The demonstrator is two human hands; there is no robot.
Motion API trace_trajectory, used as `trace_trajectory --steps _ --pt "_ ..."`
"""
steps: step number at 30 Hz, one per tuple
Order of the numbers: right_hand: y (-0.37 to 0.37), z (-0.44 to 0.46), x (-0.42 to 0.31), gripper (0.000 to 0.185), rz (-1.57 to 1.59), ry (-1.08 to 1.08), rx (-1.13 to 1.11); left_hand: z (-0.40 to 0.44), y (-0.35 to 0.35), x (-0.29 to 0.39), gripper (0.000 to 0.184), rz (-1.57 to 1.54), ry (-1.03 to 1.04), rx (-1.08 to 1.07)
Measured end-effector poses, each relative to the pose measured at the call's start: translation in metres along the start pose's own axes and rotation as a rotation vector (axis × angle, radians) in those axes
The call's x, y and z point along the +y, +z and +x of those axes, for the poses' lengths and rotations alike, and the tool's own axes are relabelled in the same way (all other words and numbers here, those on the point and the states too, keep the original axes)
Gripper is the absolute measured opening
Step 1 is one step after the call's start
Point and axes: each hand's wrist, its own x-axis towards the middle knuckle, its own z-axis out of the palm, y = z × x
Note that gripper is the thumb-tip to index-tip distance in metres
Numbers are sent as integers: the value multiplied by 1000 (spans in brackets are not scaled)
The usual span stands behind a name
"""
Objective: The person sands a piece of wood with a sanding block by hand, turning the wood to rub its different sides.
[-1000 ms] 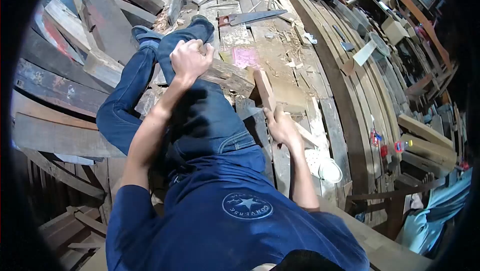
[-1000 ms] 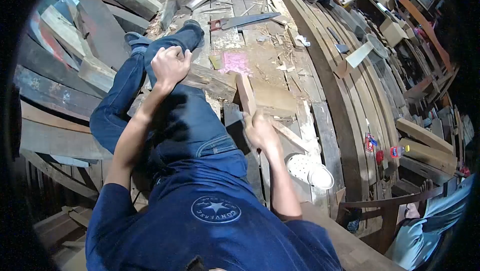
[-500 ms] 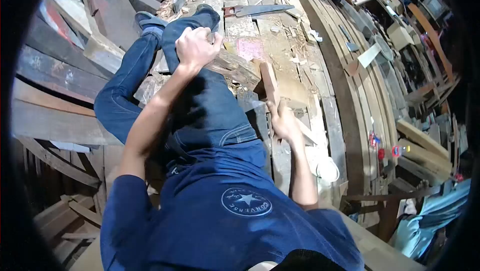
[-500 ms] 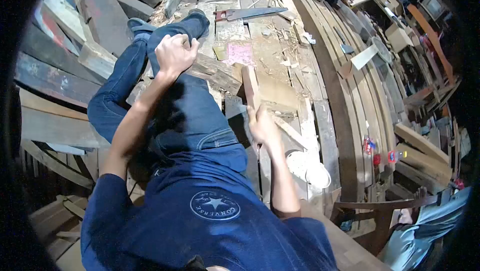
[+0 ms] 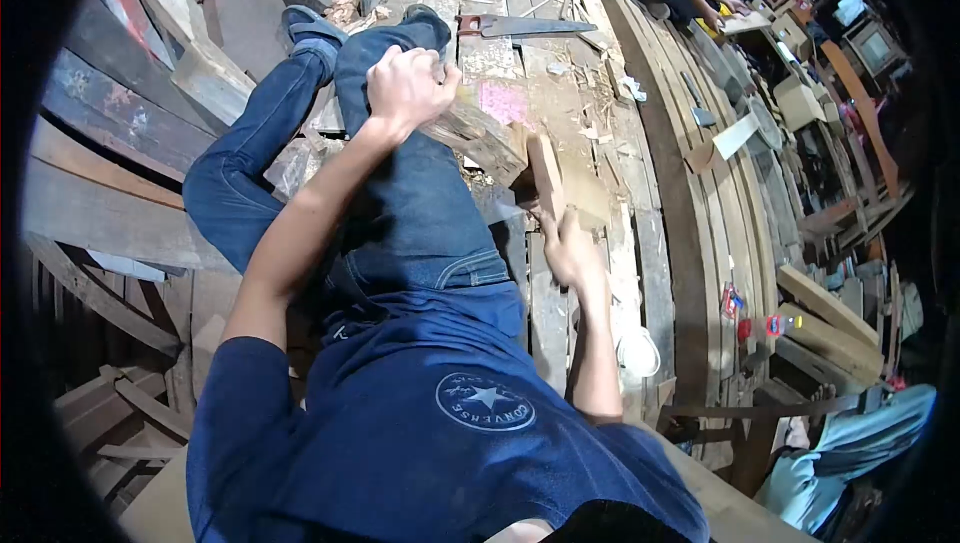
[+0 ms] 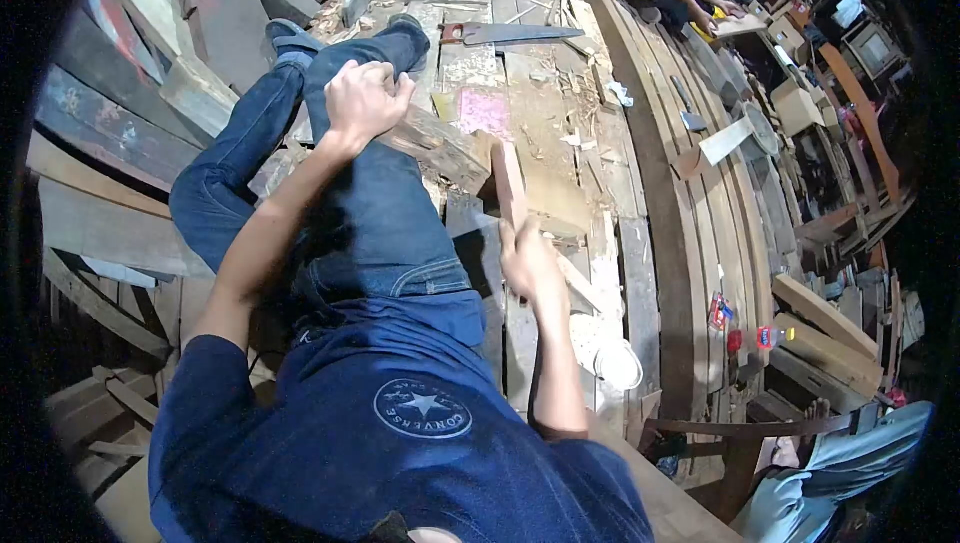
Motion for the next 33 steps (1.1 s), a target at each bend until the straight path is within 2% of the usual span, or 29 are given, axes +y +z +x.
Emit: trace_trajectory --steps 1,4,5,6,7,10,12,13,16,18,23,24,26,29,30,32,33 --pt "2 -11 11 54 -25 -69 21 0 1 -1 30 20 10 7" --pt "-14 -24 -7 54 44 19 -88 -1 -2 1 29 19 14 11" --pt "-5 -10 0 55 80 11 -77 -2 2 0 28 -20 30 105" --pt "4 6 6 55 114 3 -68 -1 2 0 28 -26 26 95" --pt "-18 0 -29 57 121 25 -89 -2 3 -1 28 -33 23 81" --pt "14 54 -18 60 92 -105 55 -1 -1 0 28 -24 5 -2" --pt "-9 32 -39 62 324 133 -180 2 -8 3 30 11 -41 -123" --pt "1 32 -26 54 56 -76 9 1 -9 2 31 14 -6 -64" --pt "-9 -17 -18 54 -43 -50 -10 -1 -1 -1 29 10 20 14" --pt "-20 -39 -22 54 -114 -75 -29 1 -4 3 31 19 -6 -51" --pt "-14 0 -29 58 77 3 -135 -2 2 0 31 12 11 26" --pt "9 28 -10 61 -5 -112 -49 -3 2 0 31 3 11 13" --pt "24 52 -12 61 114 -146 -20 -2 -1 -1 31 -13 12 -12" --pt "4 23 -35 57 149 -78 -53 0 -2 0 30 10 2 -10" --pt "16 19 -20 52 66 -146 33 -2 -1 -1 30 7 5 0" --pt "5 -11 -22 51 85 -45 -64 -2 0 -1 30 20 22 20" --pt "7 -21 -19 50 24 -91 3 -1 -2 0 30 25 22 2"
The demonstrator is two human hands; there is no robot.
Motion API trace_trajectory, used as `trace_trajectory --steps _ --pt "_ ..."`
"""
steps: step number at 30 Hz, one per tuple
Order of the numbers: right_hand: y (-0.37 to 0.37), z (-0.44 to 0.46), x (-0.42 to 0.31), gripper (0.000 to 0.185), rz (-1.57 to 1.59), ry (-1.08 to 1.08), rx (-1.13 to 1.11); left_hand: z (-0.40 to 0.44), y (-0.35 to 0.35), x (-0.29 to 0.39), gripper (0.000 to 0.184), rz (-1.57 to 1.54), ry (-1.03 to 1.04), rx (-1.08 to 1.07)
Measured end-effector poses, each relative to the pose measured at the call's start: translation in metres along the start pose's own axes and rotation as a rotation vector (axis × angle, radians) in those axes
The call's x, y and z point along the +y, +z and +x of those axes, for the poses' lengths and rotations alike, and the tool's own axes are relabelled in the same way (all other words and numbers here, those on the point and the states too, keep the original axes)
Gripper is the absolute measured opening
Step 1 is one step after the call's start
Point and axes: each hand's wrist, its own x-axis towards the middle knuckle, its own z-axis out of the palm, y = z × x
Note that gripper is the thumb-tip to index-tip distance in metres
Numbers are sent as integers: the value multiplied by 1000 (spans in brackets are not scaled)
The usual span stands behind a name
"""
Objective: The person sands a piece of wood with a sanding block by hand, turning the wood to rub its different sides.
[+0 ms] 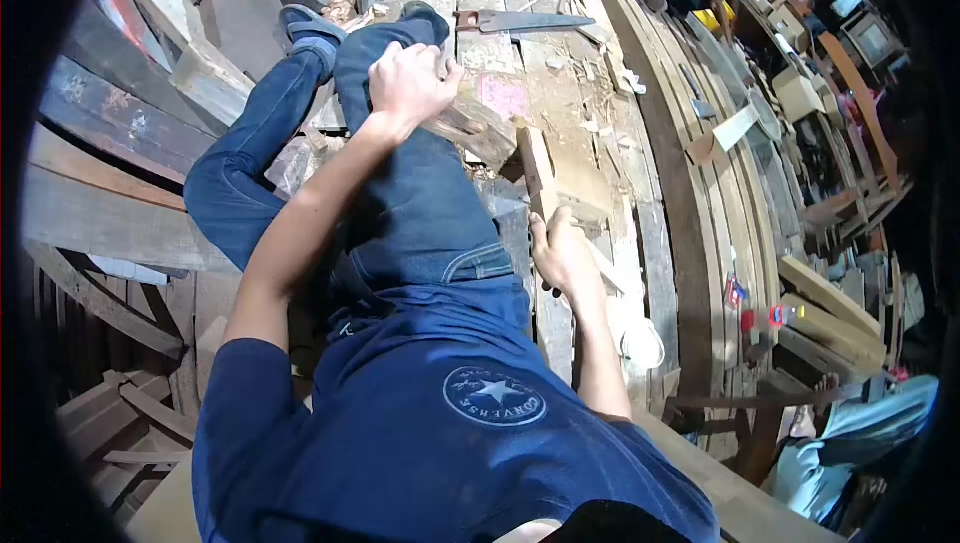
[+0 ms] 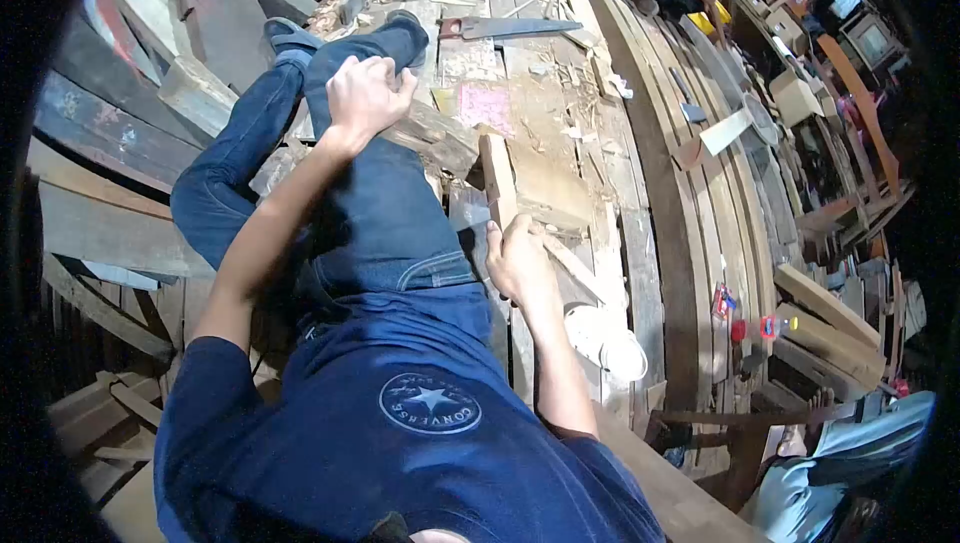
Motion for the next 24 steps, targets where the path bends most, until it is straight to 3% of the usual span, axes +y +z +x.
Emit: trace_trajectory --steps 8,11,15,24 --pt "16 67 -3 57 28 -43 85 1 -5 3 33 4 -58 -143" --pt "11 63 4 60 -26 -41 42 1 -4 3 34 19 -57 -117" --pt "-1 13 -13 51 -3 30 13 3 -6 6 33 15 -69 -97" --pt "12 64 6 54 13 -2 31 1 -2 4 34 14 -46 -69"
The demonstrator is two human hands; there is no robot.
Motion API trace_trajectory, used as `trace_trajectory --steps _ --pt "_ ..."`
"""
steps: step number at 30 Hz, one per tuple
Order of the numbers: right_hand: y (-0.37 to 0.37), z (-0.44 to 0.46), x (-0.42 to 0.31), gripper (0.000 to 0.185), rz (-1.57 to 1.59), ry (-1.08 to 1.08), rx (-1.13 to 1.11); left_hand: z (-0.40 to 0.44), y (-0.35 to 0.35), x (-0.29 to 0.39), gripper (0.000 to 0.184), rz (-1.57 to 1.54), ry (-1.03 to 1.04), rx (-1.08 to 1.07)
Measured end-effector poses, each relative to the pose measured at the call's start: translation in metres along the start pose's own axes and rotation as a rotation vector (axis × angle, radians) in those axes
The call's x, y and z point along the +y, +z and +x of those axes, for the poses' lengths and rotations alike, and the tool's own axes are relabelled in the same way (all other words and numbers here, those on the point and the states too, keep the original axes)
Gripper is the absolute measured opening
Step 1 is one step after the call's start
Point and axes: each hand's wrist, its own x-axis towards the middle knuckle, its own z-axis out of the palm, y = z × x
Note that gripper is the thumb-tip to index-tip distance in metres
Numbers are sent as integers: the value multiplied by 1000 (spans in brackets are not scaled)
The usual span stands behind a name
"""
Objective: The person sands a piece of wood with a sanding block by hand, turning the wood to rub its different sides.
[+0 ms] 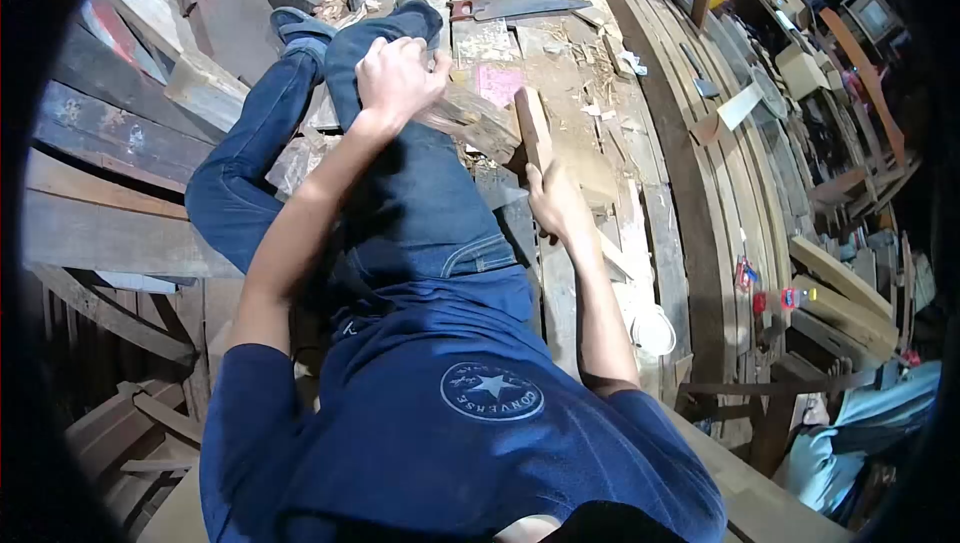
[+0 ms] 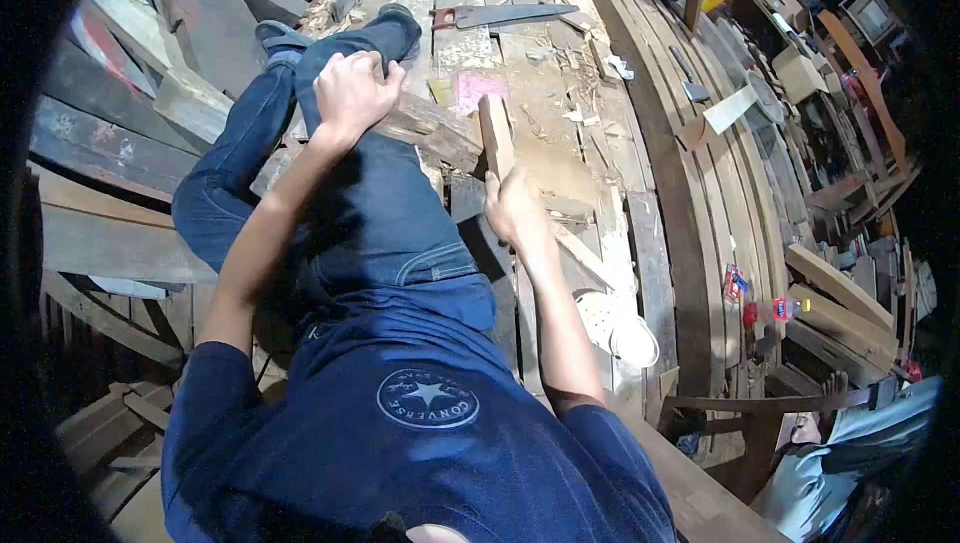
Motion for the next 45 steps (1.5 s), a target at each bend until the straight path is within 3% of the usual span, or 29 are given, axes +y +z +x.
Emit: trace_trajectory --steps 7,11,15,16,19,21,22,23,24,25,27,34,43,45 --pt "7 -35 6 51 15 3 34 3 -1 0 34 -43 18 18" --pt "2 -34 7 49 1 11 26 7 -12 -3 31 -108 4 -132" --pt "3 -30 13 48 28 12 14 14 -52 15 21 -191 200 112" --pt "4 -30 15 48 22 6 16 14 -72 27 19 -303 236 86" --pt "-3 -33 7 50 54 37 -24 1 -131 69 17 -1156 291 -400" --pt "15 -21 35 50 158 -51 4 -8 -157 95 23 -1487 526 -550" --pt "12 -25 27 50 115 -26 30 -16 -171 100 27 -1590 544 -678" --pt "8 -30 20 50 74 0 55 -24 -181 111 28 -1841 434 -797" --pt "4 -31 15 50 61 1 36 -25 -183 118 28 -1965 554 -781" --pt "3 -31 13 51 48 2 18 -30 -189 121 28 -2041 536 -844" --pt "2 -28 14 49 48 22 -3 -37 -197 129 25 -2150 521 -775" --pt "6 -27 16 48 -4 9 19 -42 -207 138 14 -2284 538 -699" --pt "9 -26 21 48 14 5 7 -40 -199 136 19 -2207 542 -590" --pt "8 -28 17 48 -13 1 36 -43 -181 133 24 -2128 462 -651"
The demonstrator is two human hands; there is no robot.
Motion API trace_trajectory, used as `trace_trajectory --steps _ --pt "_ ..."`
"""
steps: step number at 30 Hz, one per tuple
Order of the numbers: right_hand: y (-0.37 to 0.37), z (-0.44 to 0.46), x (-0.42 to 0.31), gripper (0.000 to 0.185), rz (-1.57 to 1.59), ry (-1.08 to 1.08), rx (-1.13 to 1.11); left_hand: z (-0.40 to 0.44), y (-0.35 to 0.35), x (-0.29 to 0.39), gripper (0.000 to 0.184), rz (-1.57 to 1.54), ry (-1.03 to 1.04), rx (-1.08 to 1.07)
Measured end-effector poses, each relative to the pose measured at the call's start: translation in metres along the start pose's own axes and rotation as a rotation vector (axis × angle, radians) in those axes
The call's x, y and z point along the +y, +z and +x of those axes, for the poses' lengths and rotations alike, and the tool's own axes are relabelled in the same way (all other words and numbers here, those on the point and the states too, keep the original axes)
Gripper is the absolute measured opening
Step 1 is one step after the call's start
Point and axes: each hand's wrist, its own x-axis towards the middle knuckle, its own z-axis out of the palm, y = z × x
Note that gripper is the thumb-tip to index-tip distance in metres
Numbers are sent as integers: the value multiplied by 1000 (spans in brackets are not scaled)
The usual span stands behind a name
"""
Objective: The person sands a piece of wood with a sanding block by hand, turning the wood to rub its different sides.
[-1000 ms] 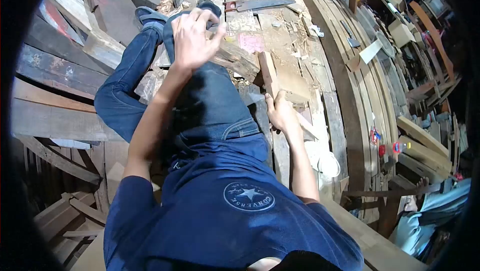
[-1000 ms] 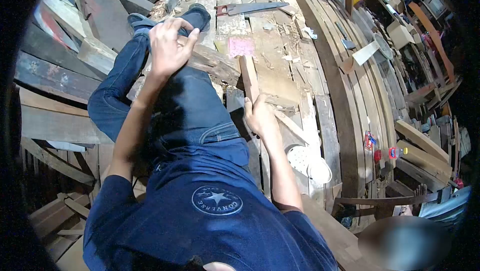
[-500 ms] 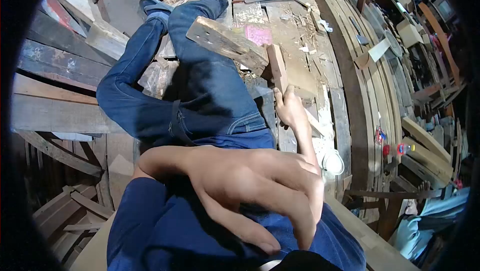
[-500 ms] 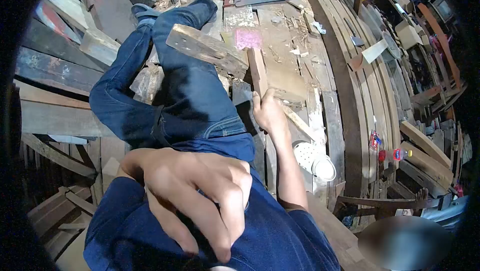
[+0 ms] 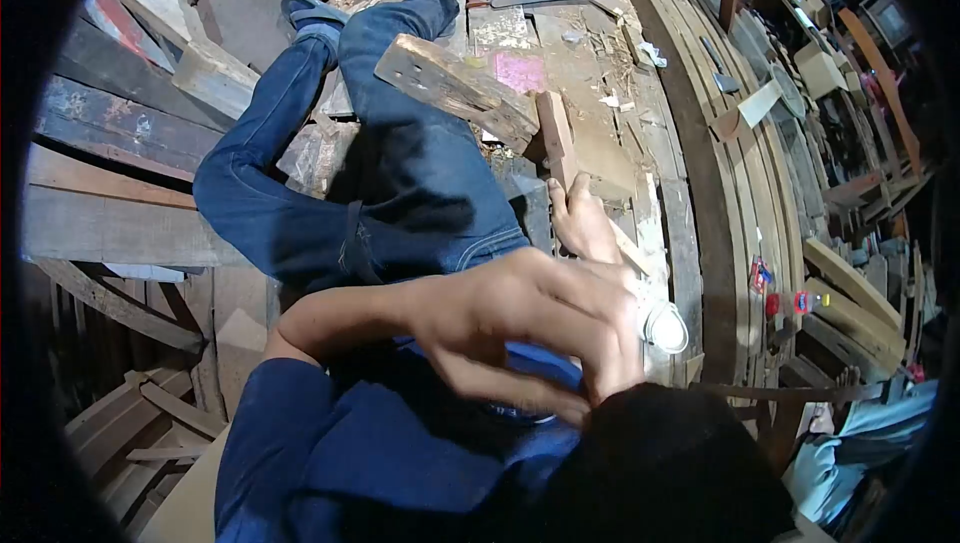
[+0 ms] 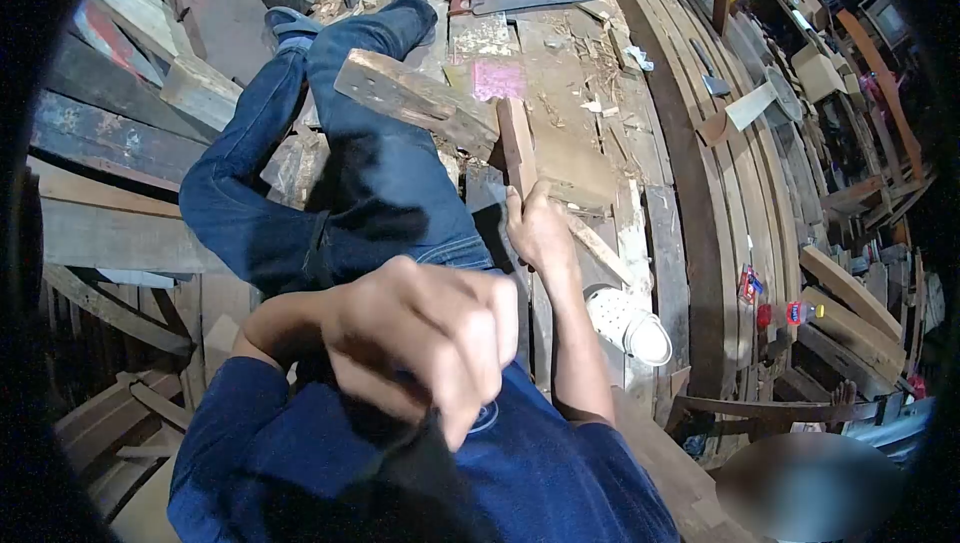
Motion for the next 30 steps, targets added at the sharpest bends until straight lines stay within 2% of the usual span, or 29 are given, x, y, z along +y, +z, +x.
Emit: trace_trajectory --steps 5,16,23,30 --pt "-7 -6 -9 50 29 10 -11 -10 0 -7 19 21 -52 -1" --pt "-11 -5 -11 51 63 9 -33 -13 2 -15 16 9 0 -5" --pt "-11 -4 -10 51 90 56 -73 -15 2 -14 17 7 9 3" --pt "-5 -1 -3 50 90 1 -37 -17 8 -14 19 -17 -10 32"
